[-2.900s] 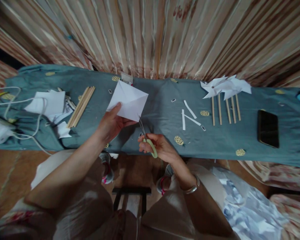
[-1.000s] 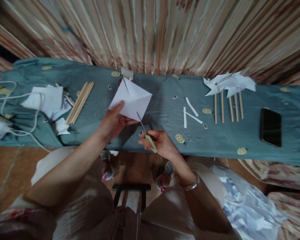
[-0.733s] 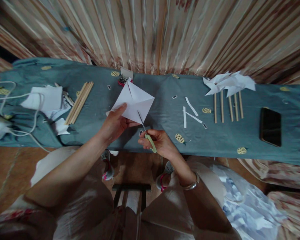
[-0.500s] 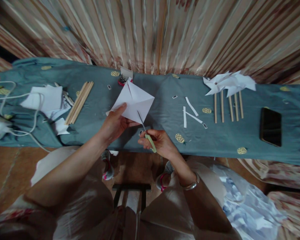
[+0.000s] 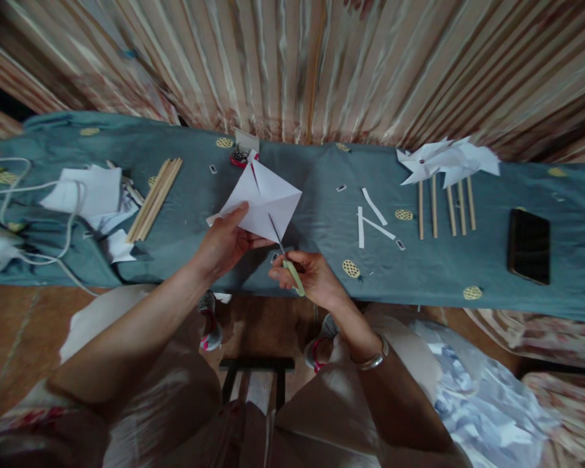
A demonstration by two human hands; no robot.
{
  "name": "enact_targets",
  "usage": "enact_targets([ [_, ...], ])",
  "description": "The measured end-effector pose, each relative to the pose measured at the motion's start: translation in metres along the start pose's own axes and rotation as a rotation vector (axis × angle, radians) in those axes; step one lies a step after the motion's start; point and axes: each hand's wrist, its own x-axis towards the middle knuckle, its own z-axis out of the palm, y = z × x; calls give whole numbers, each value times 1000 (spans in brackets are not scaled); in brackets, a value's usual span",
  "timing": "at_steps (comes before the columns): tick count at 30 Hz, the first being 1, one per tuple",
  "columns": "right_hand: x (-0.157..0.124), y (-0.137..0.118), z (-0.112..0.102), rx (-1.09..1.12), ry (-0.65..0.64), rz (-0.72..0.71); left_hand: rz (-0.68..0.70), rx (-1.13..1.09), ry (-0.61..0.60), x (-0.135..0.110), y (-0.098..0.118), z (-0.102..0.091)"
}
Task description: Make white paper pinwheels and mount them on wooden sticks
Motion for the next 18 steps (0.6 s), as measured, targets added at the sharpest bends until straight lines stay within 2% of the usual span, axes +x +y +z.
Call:
enact_targets([
  [6, 1, 0, 1, 18, 19, 2, -29, -3, -5, 1, -4, 0],
  [18, 2, 3, 1, 49, 31, 17, 8, -30, -47, 2, -5, -2],
])
